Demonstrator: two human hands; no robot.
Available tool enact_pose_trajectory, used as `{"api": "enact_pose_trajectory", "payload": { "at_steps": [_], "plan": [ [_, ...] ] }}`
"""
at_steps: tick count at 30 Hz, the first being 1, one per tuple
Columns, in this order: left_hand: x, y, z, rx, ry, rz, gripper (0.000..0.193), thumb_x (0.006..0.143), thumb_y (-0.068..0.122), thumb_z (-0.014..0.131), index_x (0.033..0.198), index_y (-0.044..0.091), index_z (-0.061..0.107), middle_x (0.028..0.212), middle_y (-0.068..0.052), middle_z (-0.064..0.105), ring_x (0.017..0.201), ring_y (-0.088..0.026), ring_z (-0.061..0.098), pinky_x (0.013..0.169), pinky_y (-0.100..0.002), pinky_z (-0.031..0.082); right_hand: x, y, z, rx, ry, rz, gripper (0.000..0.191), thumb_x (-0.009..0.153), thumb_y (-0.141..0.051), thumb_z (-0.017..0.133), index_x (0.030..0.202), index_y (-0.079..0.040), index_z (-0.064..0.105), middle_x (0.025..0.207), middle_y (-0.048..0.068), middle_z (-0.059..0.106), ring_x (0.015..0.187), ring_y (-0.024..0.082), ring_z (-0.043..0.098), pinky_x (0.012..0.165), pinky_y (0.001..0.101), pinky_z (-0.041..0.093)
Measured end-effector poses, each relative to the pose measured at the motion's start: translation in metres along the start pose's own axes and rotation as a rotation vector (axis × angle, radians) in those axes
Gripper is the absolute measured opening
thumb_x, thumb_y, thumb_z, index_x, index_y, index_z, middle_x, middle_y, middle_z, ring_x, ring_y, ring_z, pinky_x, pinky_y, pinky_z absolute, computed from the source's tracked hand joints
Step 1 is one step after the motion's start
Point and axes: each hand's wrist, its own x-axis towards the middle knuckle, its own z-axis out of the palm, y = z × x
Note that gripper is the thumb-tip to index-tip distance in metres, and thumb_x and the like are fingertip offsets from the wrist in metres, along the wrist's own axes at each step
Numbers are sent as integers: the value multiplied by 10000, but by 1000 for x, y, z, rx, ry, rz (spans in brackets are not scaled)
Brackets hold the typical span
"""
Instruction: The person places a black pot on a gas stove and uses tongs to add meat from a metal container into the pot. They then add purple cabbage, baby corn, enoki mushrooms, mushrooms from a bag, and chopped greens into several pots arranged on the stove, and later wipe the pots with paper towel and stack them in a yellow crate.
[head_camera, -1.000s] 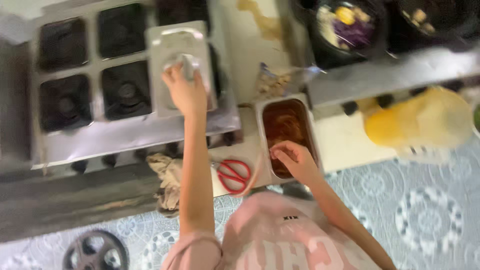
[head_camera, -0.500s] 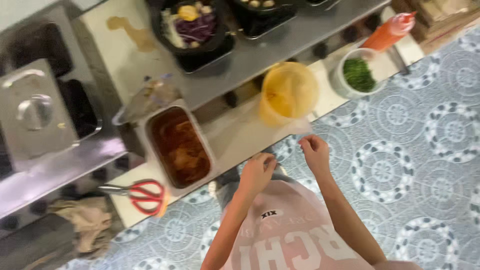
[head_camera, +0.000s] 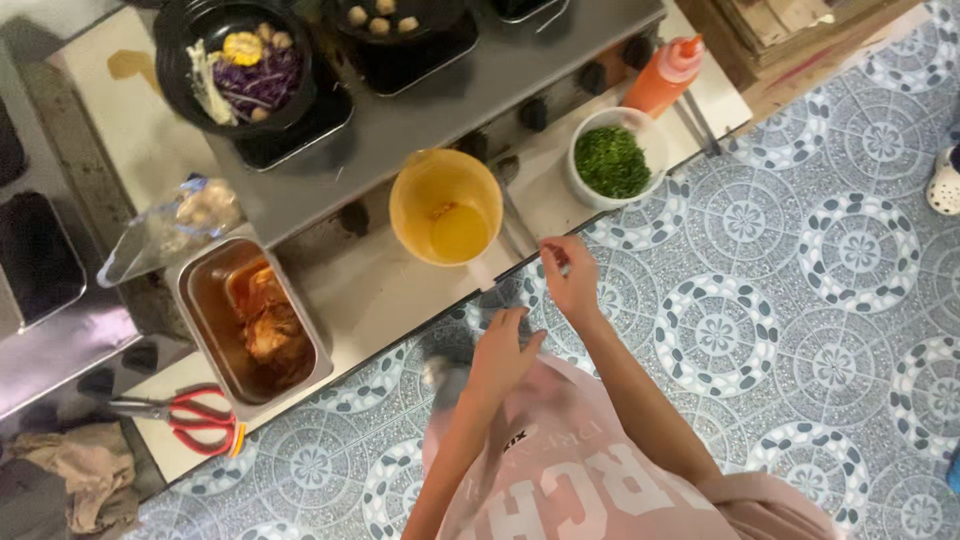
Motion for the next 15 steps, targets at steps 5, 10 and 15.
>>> {"api": "enact_pose_trajectory", "payload": {
  "at_steps": [5,10,15],
  "plan": [
    [22,30,24,-39,-51,137,499,911,315,732,1288,13,608,1255,-209,630,1121,-398,634,941,-441,518,0,7,-63,-45,211,-40,112,989,-18,669,1095,-20,704,938,76,665,745,129,610,672,263,489],
    [61,57,53,-68,-281,81,470,881,324,742,1253,53,648,1203,-164,654,1070,-324,673,917,-397,536,27,42,-130,-143,455,-49,27,1013,-30,673,1016,-33,700,973,89,688,785,175,652,735,306,512],
    [107,90,110,1,-268,163,428,900,307,736,1229,44,658,1155,-152,697,1000,-291,678,874,-397,541,98,90,-202,-185,531,-59,47,964,-29,692,1002,-49,712,1004,114,684,938,257,638,778,350,513]
  ]
}}
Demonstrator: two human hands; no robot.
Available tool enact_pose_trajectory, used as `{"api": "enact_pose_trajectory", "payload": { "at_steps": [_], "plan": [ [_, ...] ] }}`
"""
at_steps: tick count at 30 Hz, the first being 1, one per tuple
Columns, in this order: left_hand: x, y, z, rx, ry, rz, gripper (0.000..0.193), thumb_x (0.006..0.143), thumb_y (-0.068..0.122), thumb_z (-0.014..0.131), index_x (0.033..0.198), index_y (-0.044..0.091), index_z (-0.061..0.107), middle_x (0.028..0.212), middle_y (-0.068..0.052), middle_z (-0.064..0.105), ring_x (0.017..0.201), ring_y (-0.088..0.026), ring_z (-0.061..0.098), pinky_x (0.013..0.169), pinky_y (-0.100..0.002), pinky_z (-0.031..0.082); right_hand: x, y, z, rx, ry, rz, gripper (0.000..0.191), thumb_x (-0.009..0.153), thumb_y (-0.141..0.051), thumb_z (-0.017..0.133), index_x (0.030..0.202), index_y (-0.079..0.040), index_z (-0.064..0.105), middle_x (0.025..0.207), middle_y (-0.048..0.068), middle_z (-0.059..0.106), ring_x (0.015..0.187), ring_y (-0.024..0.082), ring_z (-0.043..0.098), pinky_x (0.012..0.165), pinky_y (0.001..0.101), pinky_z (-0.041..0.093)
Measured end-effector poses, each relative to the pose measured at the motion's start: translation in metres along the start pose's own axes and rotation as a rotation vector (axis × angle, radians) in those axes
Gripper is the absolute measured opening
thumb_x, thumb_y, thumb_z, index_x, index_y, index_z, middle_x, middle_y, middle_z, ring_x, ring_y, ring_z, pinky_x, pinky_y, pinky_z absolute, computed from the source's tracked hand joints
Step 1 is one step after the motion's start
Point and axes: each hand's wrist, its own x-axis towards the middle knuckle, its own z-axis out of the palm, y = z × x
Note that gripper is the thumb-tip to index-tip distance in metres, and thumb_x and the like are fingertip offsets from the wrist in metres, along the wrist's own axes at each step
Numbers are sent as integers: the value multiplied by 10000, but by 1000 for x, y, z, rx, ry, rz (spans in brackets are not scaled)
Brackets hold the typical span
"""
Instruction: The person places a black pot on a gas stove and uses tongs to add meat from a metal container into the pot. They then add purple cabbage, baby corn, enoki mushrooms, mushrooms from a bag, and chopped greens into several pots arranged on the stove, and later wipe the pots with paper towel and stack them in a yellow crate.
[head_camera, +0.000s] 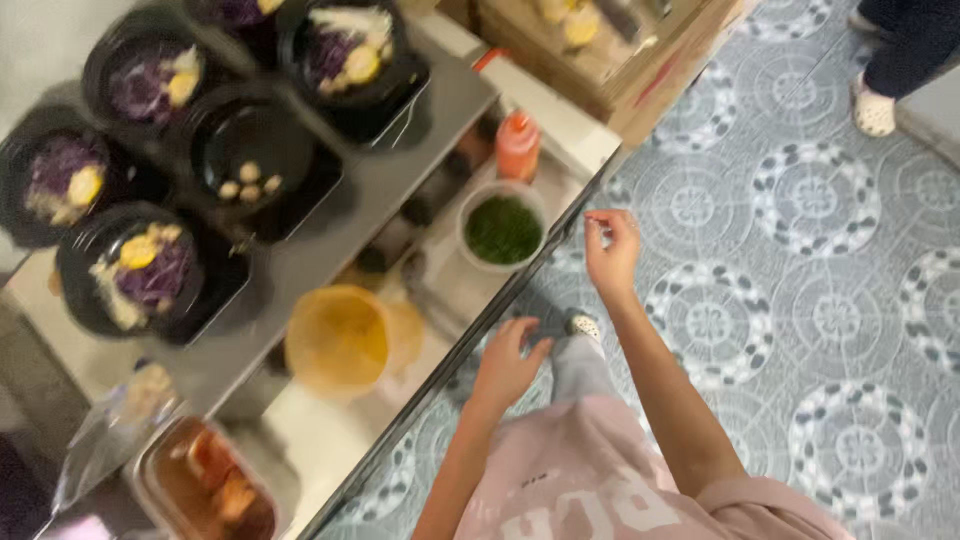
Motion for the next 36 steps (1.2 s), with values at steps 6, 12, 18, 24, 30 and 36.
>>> {"api": "enact_pose_trajectory", "payload": {
  "at_steps": [6,12,18,24,30,36],
  "plan": [
    [148,79,72,-100,45,-61,382,879,276,740,1163,30,673,1108,-147,712,994,-275,710,875,-386,551,215,47,-8,-48,183,-254,249,884,-34,744,1116,-3,659,1081,196,610,1034,369,586,910,429,479],
    [251,164,105,-116,121,-28,390,883,257,742,1184,19,672,1130,-156,705,1039,-290,692,912,-395,537,379,98,6,-361,-269,9,546,844,-421,836,1071,45,665,979,295,700,932,465,680,809,526,534],
    [288,197,105,-62,176,-112,385,891,253,731,1198,30,665,1140,-135,703,1031,-276,692,912,-388,526,428,163,55,-453,-527,124,550,890,-477,723,918,73,713,854,343,685,871,511,686,791,554,559],
    [301,203,111,-141,241,-106,375,889,237,727,1181,10,661,1162,-133,709,1012,-260,715,892,-370,550,423,166,46,-175,-467,56,440,974,-361,650,960,77,684,789,331,668,803,507,681,716,551,536],
    [300,203,113,-130,310,-56,363,884,236,734,1147,-6,673,1122,-152,714,959,-259,716,868,-369,559,396,135,9,3,-495,65,418,984,-348,659,905,63,648,735,246,679,696,415,703,622,490,522],
    [289,193,117,-108,333,-35,354,903,247,726,1140,-13,686,1088,-143,722,931,-251,714,863,-369,553,371,118,-9,0,-556,89,370,997,-335,659,924,28,677,681,160,669,624,272,673,590,415,501]
  ]
}}
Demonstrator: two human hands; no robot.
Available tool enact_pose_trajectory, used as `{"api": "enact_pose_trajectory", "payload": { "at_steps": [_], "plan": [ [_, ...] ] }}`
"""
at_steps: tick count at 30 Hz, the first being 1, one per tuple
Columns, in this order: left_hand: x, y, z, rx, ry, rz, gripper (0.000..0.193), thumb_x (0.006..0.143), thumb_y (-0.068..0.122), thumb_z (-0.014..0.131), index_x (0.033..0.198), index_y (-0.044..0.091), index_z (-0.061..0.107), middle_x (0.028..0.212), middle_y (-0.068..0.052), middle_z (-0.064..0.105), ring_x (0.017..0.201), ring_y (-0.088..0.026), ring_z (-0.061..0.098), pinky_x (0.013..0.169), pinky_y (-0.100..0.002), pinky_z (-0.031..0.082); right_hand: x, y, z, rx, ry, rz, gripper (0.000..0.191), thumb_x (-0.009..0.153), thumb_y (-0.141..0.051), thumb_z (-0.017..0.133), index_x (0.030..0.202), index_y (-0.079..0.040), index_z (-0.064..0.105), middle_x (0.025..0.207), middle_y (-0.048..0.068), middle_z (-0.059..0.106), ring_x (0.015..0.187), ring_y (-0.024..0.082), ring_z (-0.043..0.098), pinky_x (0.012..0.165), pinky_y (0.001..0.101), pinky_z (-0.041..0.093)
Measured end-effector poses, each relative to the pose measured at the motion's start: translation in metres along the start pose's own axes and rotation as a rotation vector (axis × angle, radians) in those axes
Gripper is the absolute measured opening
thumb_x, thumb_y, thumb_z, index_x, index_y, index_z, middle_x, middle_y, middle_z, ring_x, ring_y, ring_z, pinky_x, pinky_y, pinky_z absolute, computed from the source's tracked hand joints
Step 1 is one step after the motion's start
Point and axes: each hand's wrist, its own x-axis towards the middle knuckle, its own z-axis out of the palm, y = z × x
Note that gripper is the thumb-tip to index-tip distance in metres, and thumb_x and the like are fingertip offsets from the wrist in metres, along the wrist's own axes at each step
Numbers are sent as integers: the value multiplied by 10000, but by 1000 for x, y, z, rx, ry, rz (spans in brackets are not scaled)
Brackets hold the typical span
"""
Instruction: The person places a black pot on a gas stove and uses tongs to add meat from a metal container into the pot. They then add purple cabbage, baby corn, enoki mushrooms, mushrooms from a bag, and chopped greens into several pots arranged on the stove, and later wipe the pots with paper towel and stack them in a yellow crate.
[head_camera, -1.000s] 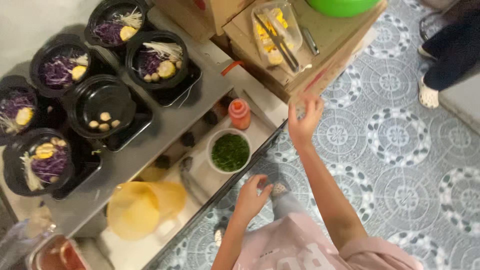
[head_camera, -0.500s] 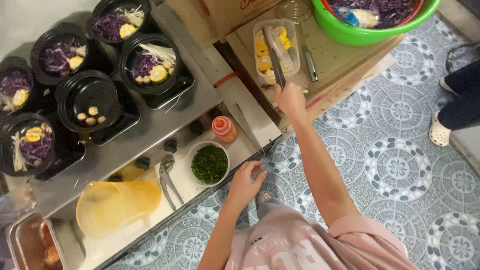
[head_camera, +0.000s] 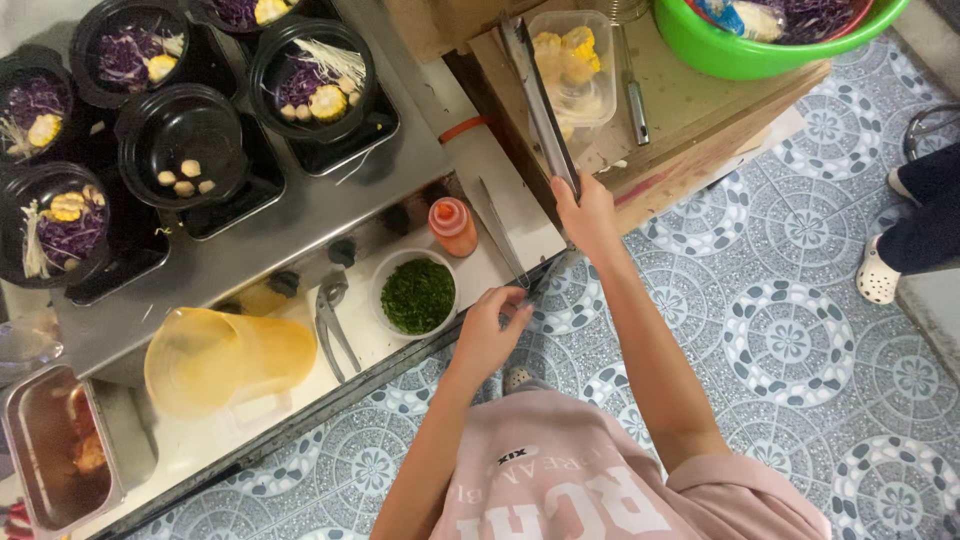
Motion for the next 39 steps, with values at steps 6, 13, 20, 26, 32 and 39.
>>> {"api": "enact_pose_trajectory", "payload": {
  "at_steps": [6,13,20,26,32,39],
  "plan": [
    [-1,-4,12,-297,93,-120,357,986,234,636,1258,2,636,1098,-105,746,971,-164,714,865,-318,567,-51,-8,-12,334,-137,35,234,1033,-218,592,1018,0,676,671,17,590,584,91,541,522,292,435],
    [-13,-7,-24,-820,321,-34,390,1040,121,560,1416,24,532,1205,-28,678,1076,-96,640,925,-251,512,-170,-21,31,842,-587,113,314,1002,-110,549,1298,-6,573,884,14,650,730,91,601,649,253,507],
    [-90,-45,-104,-746,607,-132,424,885,-8,748,1290,-18,624,1087,-20,729,1001,-106,677,848,-251,554,-226,-67,113,716,-977,11,287,965,1,628,1248,20,586,1082,37,657,993,102,625,848,286,545],
    [-196,-72,-173,-590,887,-21,390,894,-6,780,1258,3,642,1209,-71,655,1077,-159,686,918,-305,570,-264,-147,195,683,-1327,81,402,921,11,612,1313,-49,545,1021,22,647,856,96,637,688,268,528],
    [-314,-114,-260,-395,1096,-108,349,923,61,744,1258,20,655,1314,-103,609,1143,-196,664,938,-346,571,-354,-230,291,714,-1387,-35,345,1000,-48,611,1342,-27,578,941,-1,616,746,81,558,646,240,470],
    [-449,-199,-353,-540,1256,-322,237,962,122,682,1169,7,684,1101,-76,738,1027,-157,700,900,-318,566,-427,-337,400,192,-1235,-251,358,990,-146,597,1342,-92,555,878,54,705,648,162,628,598,307,507]
  ]
}}
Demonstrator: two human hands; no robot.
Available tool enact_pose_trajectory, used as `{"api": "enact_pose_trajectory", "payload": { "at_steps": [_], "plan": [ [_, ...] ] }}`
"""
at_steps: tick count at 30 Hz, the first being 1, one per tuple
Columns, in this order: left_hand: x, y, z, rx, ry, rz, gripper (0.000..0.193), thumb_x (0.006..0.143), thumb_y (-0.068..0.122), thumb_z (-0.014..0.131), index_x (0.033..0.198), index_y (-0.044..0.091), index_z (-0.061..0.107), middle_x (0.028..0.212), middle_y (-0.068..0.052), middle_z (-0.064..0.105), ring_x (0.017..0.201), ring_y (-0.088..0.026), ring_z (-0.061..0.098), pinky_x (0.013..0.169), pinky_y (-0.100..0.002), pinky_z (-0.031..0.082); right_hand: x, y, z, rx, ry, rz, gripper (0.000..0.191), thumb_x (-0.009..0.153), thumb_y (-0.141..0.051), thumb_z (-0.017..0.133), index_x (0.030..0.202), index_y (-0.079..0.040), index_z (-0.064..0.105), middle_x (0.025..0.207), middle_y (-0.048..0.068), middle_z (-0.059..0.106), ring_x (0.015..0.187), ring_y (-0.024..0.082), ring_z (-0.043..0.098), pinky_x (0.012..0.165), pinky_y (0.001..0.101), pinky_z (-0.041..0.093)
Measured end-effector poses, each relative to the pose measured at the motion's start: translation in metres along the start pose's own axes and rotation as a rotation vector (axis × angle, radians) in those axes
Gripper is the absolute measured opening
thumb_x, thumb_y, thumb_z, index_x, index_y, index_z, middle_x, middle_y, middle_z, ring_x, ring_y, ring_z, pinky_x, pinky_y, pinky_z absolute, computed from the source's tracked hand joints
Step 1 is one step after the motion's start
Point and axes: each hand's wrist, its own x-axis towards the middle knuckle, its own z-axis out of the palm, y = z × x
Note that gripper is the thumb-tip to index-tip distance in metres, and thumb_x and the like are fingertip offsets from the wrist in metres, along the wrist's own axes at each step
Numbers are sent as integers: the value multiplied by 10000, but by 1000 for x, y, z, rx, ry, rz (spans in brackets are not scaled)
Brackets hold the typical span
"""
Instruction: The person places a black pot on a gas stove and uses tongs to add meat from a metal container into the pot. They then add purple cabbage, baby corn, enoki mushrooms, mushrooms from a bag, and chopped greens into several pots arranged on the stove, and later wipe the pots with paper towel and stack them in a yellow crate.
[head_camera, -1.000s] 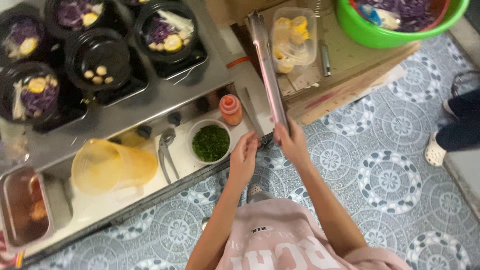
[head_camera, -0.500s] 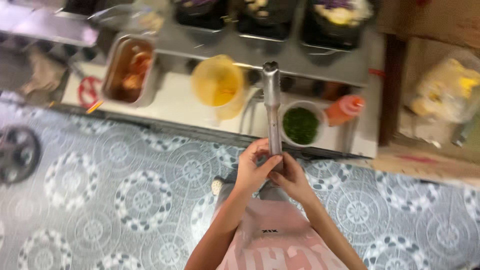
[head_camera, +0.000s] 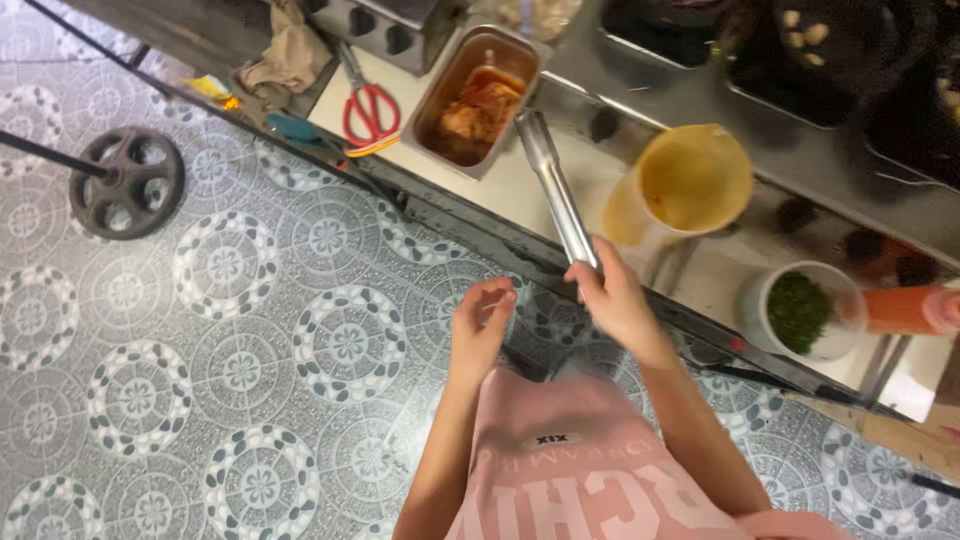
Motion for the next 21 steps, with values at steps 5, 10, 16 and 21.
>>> {"api": "enact_pose_trajectory", "payload": {
  "at_steps": [5,10,16,21],
  "plan": [
    [50,-3,-61,1,58,-24,224,994,149,671,1163,4,691,1083,-78,743,1018,-153,702,907,-299,561,93,-63,34,-847,147,-464,379,954,-184,651,1316,-82,610,1100,192,680,913,396,686,748,482,562],
    [124,-11,-91,36,15,-60,246,978,176,691,1168,19,688,1066,-69,761,993,-144,718,866,-295,563,214,-105,57,-1270,-45,-231,316,894,-160,610,1192,-102,700,1095,199,694,899,391,715,744,507,575],
    [240,-2,-124,90,18,-63,259,983,188,688,1178,17,684,1081,-56,753,983,-126,704,863,-287,564,318,-101,70,-1386,-185,-304,252,964,-131,530,1070,-97,756,1041,197,708,866,378,730,702,501,579],
    [322,10,-150,46,6,-51,234,1009,160,672,1179,0,681,1092,-60,743,996,-119,685,898,-274,552,362,-102,77,-1452,-257,-340,214,911,-147,579,1007,-96,764,1022,178,713,813,335,741,637,446,587]
  ]
}}
